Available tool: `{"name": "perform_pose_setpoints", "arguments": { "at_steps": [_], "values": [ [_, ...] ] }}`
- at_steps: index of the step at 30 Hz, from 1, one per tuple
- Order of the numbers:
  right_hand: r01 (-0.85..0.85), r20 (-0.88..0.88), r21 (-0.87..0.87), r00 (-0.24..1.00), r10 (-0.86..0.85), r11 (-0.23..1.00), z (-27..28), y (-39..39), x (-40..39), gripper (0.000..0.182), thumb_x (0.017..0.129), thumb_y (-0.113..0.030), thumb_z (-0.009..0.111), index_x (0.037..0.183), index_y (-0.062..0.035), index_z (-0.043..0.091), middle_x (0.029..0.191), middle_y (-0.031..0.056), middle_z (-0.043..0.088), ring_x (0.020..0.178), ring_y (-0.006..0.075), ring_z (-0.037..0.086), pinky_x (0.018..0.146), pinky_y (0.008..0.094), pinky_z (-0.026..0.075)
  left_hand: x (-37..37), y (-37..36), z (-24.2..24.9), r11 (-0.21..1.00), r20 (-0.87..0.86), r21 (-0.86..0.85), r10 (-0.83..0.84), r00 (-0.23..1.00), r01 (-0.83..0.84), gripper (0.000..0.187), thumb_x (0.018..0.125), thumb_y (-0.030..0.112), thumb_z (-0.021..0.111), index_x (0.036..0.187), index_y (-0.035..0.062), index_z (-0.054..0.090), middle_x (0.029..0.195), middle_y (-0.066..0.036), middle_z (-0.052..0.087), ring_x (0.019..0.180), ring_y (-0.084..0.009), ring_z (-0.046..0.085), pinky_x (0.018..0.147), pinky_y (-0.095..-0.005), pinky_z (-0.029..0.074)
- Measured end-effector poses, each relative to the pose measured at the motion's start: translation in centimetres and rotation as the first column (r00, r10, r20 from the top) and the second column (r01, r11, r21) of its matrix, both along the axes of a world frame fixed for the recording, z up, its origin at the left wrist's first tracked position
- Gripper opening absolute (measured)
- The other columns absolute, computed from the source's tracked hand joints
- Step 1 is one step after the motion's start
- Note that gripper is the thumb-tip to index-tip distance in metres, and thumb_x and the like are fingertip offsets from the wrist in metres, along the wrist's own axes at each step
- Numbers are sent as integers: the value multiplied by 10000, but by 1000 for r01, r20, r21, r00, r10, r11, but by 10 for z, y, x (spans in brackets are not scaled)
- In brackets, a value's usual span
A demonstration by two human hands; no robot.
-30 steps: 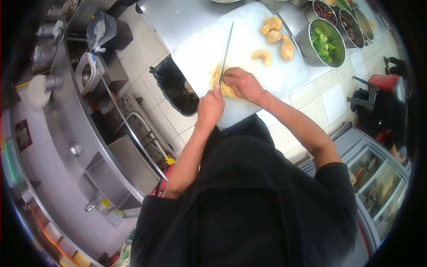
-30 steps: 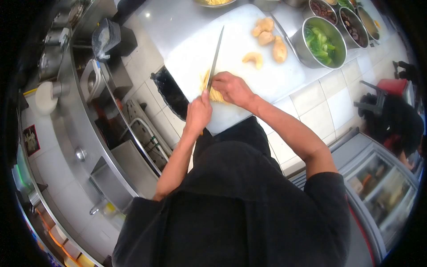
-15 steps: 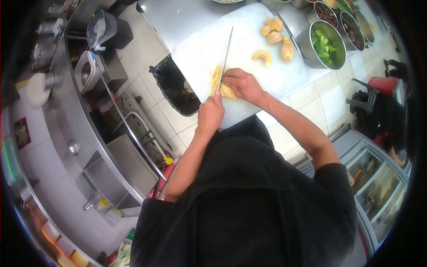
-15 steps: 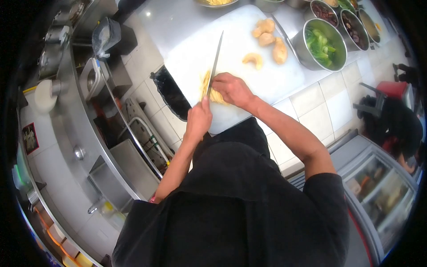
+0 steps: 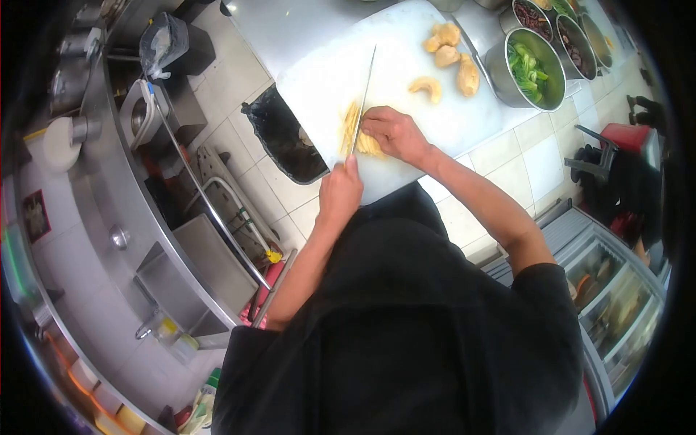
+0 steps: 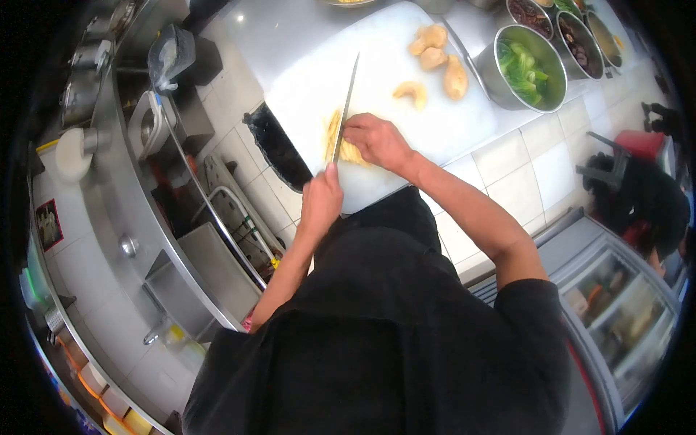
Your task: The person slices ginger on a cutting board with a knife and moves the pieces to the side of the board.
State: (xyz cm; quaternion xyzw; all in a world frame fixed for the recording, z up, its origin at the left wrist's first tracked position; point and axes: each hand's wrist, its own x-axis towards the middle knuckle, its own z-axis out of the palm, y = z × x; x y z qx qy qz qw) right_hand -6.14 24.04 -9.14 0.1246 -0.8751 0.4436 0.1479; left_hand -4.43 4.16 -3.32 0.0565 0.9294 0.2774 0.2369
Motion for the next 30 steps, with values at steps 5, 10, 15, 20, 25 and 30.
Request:
{"name": "perform_pose_setpoints", "arguments": {
  "at_steps": [5, 10, 15, 20, 25, 30],
  "values": [
    [1, 23, 30, 1000, -2, 1000, -1, 2, 0, 177, 850, 15, 741, 1008, -46, 792, 1112, 115, 733, 986, 300, 719, 812, 387, 610, -32, 21, 34, 998, 95, -5, 59, 994, -58, 709, 1119, 435, 345, 900, -135, 705, 918, -435, 648, 962, -600, 634, 904, -623, 491],
    [8, -29, 5, 1000, -8, 1000, -4, 1, 0, 178, 845, 16, 715, 999, -42, 784, 1083, 120, 735, 977, 311, 716, 805, 398, 605, 0, -4, 58, 997, 188, -51, 60, 980, -52, 677, 1132, 421, 320, 1002, -119, 707, 962, -405, 660, 1028, -585, 615, 914, -600, 478],
    [17, 8, -28, 1000, -17, 999, 0, 2, 1, 172, 847, 12, 748, 1006, -41, 786, 1100, 117, 732, 986, 305, 719, 807, 386, 608, 17, -9, 37, 999, 99, -39, 17, 995, -13, 629, 1130, 373, 355, 927, -116, 694, 923, -409, 659, 967, -593, 627, 884, -623, 484],
    [-3, -34, 3, 999, 3, 1000, -2, 2, 0, 180, 847, -2, 757, 1021, -34, 784, 1109, 117, 728, 990, 305, 711, 832, 389, 601, -24, 17, 7, 999, 50, 14, 29, 998, -30, 647, 1134, 395, 326, 964, -100, 706, 948, -409, 654, 1015, -589, 614, 901, -606, 480],
    [6, -25, 5, 1000, -6, 1000, -2, 3, 0, 181, 846, -7, 764, 1025, -25, 781, 1103, 124, 728, 1002, 304, 705, 848, 389, 596, -23, 12, 45, 998, 166, -19, 64, 984, -62, 665, 1120, 410, 376, 907, -130, 701, 928, -423, 661, 979, -595, 637, 925, -631, 477],
    [9, -37, -4, 999, -10, 1000, -1, 2, 0, 185, 847, -8, 766, 1030, -26, 782, 1097, 127, 732, 1011, 302, 706, 852, 388, 596, 14, -10, 53, 998, 154, -38, 61, 986, -55, 662, 1128, 408, 351, 922, -115, 701, 930, -414, 659, 976, -593, 628, 909, -615, 485]
  ]
}}
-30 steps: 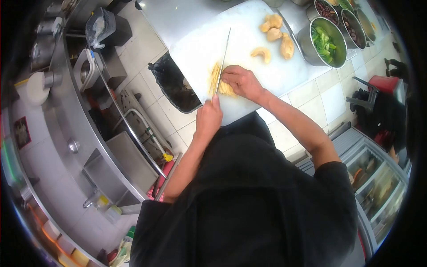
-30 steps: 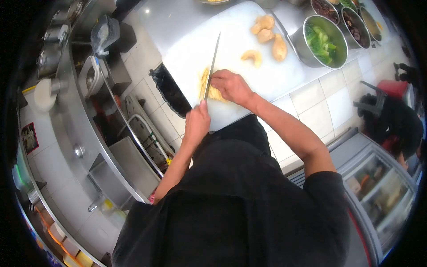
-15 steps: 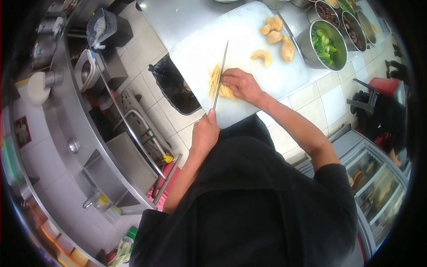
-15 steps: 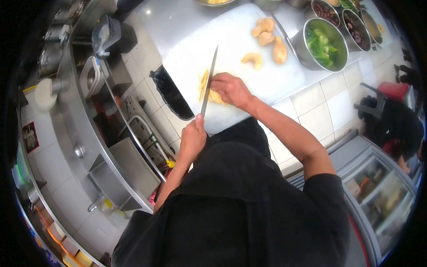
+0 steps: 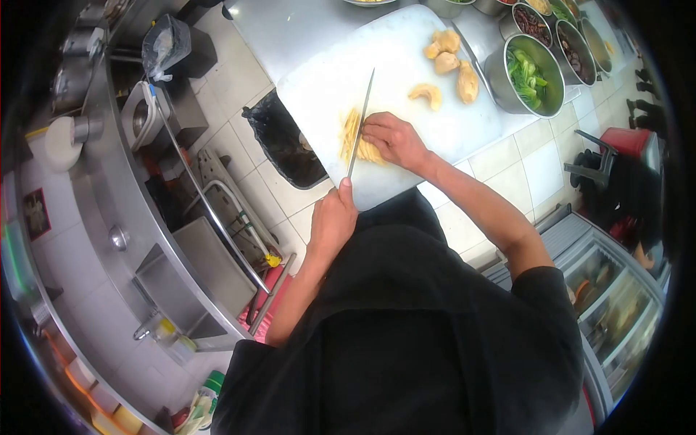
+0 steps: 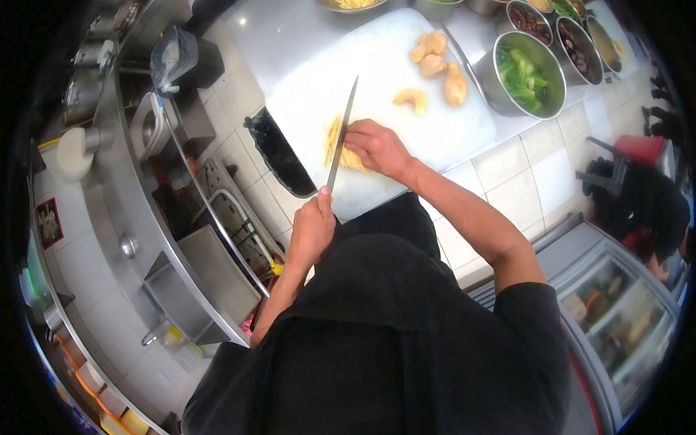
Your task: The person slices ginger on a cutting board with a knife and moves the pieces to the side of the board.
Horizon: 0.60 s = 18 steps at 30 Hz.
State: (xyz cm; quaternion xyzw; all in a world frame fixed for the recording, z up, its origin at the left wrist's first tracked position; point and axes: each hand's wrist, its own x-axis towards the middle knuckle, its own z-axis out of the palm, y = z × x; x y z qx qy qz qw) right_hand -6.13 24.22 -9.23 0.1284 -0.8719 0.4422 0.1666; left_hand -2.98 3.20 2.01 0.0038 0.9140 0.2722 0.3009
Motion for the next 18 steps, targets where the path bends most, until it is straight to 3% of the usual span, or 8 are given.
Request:
{"name": "perform_pose_setpoints", "arguments": {
  "at_steps": [5, 8, 10, 13, 18],
  "values": [
    [-4, 15, 5, 1000, 4, 1000, 2, 0, 0, 178, 840, 5, 760, 1014, -24, 783, 1095, 122, 735, 1016, 301, 709, 851, 388, 600, -23, 18, -58, 999, -78, -18, -50, 996, 49, 672, 1131, 424, 332, 944, -103, 703, 955, -406, 658, 991, -590, 617, 917, -598, 490],
    [-5, 23, 1, 1000, 5, 1000, -2, 2, 1, 176, 836, 12, 757, 1007, -24, 783, 1090, 122, 735, 1011, 302, 711, 849, 386, 600, -49, 37, -41, 995, -138, 76, -46, 989, 57, 675, 1123, 406, 357, 905, -135, 699, 896, -424, 659, 935, -606, 639, 888, -631, 490],
    [-2, 7, 18, 1000, 1, 1000, -1, 3, -2, 178, 836, 13, 756, 1007, -25, 784, 1087, 124, 736, 1007, 304, 712, 847, 385, 601, -52, 38, -15, 999, -42, 34, 9, 999, -8, 688, 1123, 412, 352, 900, -141, 696, 899, -434, 652, 940, -612, 634, 904, -626, 486],
    [1, 3, 7, 1000, -1, 1000, -1, 1, 0, 178, 837, 12, 756, 1009, -26, 784, 1083, 126, 736, 1000, 306, 714, 843, 385, 602, -32, 21, 0, 999, 1, 10, -31, 1000, 31, 687, 1125, 409, 351, 888, -139, 691, 904, -428, 654, 937, -615, 630, 906, -632, 480],
    [8, -9, -8, 1000, -8, 1000, -1, 0, 1, 184, 853, -13, 721, 1022, -46, 784, 1088, 120, 740, 984, 308, 710, 835, 400, 601, -1, 1, -6, 1000, -25, 22, 2, 1000, -2, 681, 1124, 406, 357, 882, -137, 689, 892, -423, 656, 931, -608, 632, 888, -637, 479]
  ]
}}
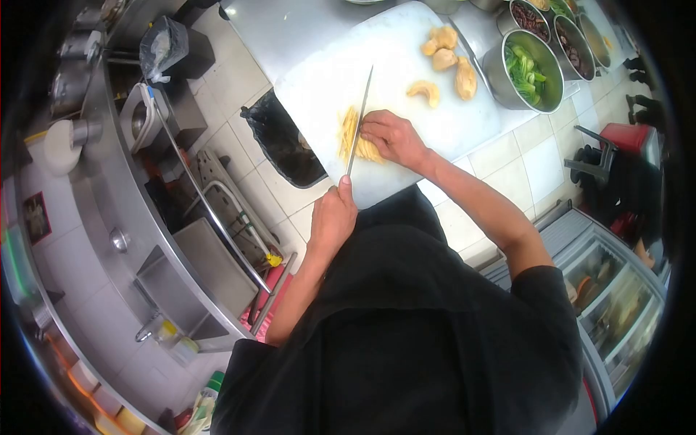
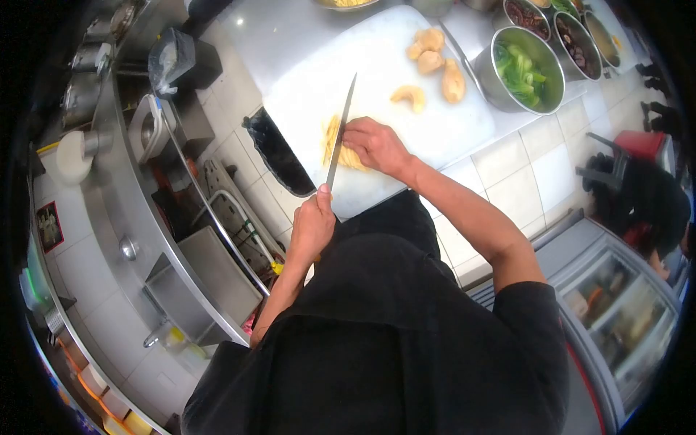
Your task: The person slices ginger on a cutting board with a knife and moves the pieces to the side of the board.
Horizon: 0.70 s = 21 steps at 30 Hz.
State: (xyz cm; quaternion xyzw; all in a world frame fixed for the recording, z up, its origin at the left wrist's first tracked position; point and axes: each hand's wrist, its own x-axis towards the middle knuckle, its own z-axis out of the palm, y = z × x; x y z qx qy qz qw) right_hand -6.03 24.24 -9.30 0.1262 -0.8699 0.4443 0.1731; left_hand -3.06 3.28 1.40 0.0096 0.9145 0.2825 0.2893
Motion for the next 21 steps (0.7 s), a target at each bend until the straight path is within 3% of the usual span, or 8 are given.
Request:
{"name": "perform_pose_setpoints", "arguments": {
  "at_steps": [5, 7, 14, 21],
  "values": [
    [5, 19, -1, 1000, -5, 1000, -2, -1, 0, 176, 860, -17, 711, 1022, -40, 775, 1086, 117, 742, 1000, 309, 705, 840, 396, 597, -25, 18, -46, 999, -75, 23, -29, 997, 31, 673, 1123, 409, 362, 885, -126, 695, 909, -423, 657, 942, -600, 636, 885, -633, 486],
    [-30, 42, -11, 999, 31, 999, 5, -1, 4, 177, 857, 1, 719, 1025, -27, 770, 1090, 124, 737, 1006, 316, 706, 852, 398, 595, -48, 32, -35, 999, -29, 25, -34, 999, 35, 718, 1130, 448, 308, 983, -127, 712, 982, -417, 660, 1050, -589, 618, 925, -585, 492],
    [-71, 66, 39, 995, 68, 997, 9, 6, -1, 221, 829, 65, 690, 1026, -10, 756, 1116, 135, 716, 1026, 325, 699, 864, 406, 591, -39, 20, 16, 998, 113, -62, -9, 994, 16, 719, 1127, 442, 324, 936, -133, 711, 983, -437, 652, 1042, -598, 618, 961, -606, 473],
    [-56, 65, -2, 996, 56, 998, 3, 6, 1, 224, 830, 74, 691, 1021, -15, 767, 1128, 133, 721, 1032, 311, 705, 858, 387, 602, 1, 0, 30, 999, 90, -31, 26, 996, -23, 689, 1130, 423, 348, 917, -126, 705, 941, -423, 657, 991, -604, 623, 923, -610, 481]
  ]
}}
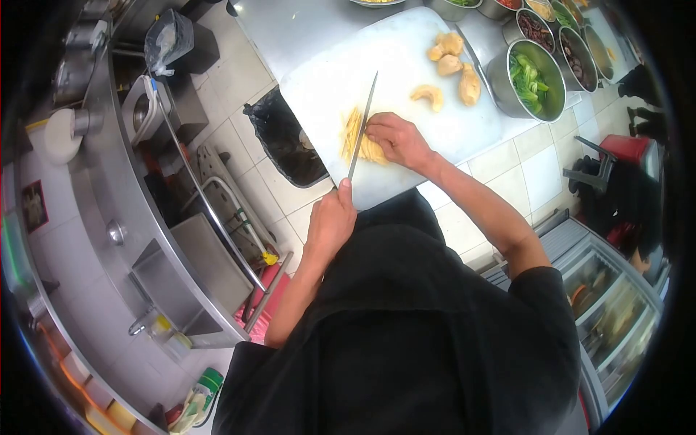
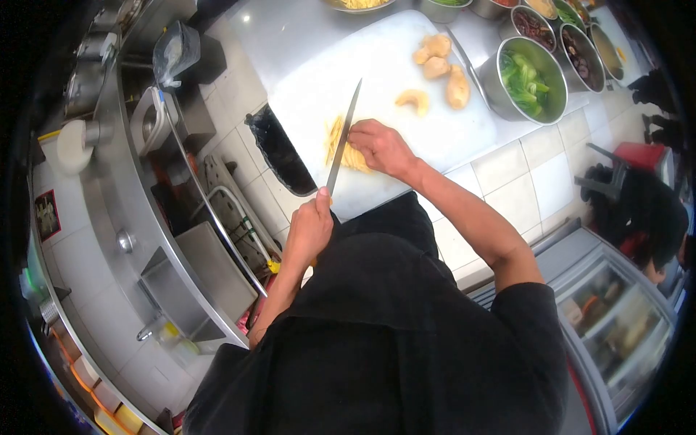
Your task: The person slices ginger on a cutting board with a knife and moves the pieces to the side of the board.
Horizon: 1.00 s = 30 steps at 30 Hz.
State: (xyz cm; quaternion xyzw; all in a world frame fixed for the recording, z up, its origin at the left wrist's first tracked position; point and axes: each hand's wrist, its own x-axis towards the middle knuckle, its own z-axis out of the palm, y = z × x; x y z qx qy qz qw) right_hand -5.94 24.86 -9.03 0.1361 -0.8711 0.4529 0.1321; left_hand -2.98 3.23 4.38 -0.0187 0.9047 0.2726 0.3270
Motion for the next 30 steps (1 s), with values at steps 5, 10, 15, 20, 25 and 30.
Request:
{"name": "perform_pose_setpoints", "arguments": {
  "at_steps": [5, 10, 15, 20, 25, 30],
  "values": [
    [14, 34, -17, 999, -13, 1000, 2, 0, 1, 244, 830, 75, 690, 1038, -22, 773, 1137, 136, 723, 1036, 315, 712, 856, 384, 606, 14, -9, -5, 1000, -27, -26, -11, 1000, 10, 652, 1127, 405, 369, 890, -106, 695, 905, -413, 661, 936, -602, 631, 888, -624, 483],
    [11, 15, -8, 1000, -11, 1000, 1, 1, 0, 253, 830, 71, 693, 1052, -22, 771, 1146, 143, 719, 1031, 324, 710, 863, 387, 603, -3, 2, -66, 998, -114, 29, -48, 992, 52, 650, 1126, 400, 369, 889, -110, 694, 907, -414, 664, 937, -604, 633, 889, -629, 485],
    [14, 4, 54, 1000, -14, 998, 2, 4, -4, 250, 829, 64, 701, 1052, -24, 770, 1142, 144, 720, 1025, 324, 710, 868, 393, 600, -52, 37, -50, 1000, -73, 13, -26, 997, 27, 724, 1124, 466, 313, 997, -127, 708, 971, -419, 655, 1044, -588, 616, 940, -592, 483],
    [27, 4, -13, 1000, -27, 1000, -4, 0, 2, 221, 834, 48, 715, 1036, -20, 772, 1116, 134, 729, 1017, 314, 713, 856, 389, 602, -26, 19, -18, 999, -14, -3, -40, 999, 40, 708, 1126, 450, 332, 973, -129, 710, 944, -422, 657, 1005, -598, 623, 931, -598, 488],
    [17, -27, -16, 1000, -17, 1000, -2, 0, 1, 198, 843, 36, 703, 1017, -27, 772, 1099, 129, 729, 991, 319, 715, 840, 395, 603, 4, -1, -9, 999, -64, 36, -28, 998, 30, 670, 1131, 400, 351, 920, -129, 703, 898, -422, 656, 932, -611, 627, 891, -618, 492],
    [16, -4, -63, 1000, -16, 998, -4, 1, -2, 204, 850, 23, 684, 1024, -43, 768, 1088, 125, 728, 989, 325, 710, 836, 404, 600, 7, -3, -15, 999, -40, -22, -33, 999, 32, 634, 1130, 388, 365, 935, -120, 691, 891, -418, 656, 904, -610, 631, 861, -632, 494]
  ]
}}
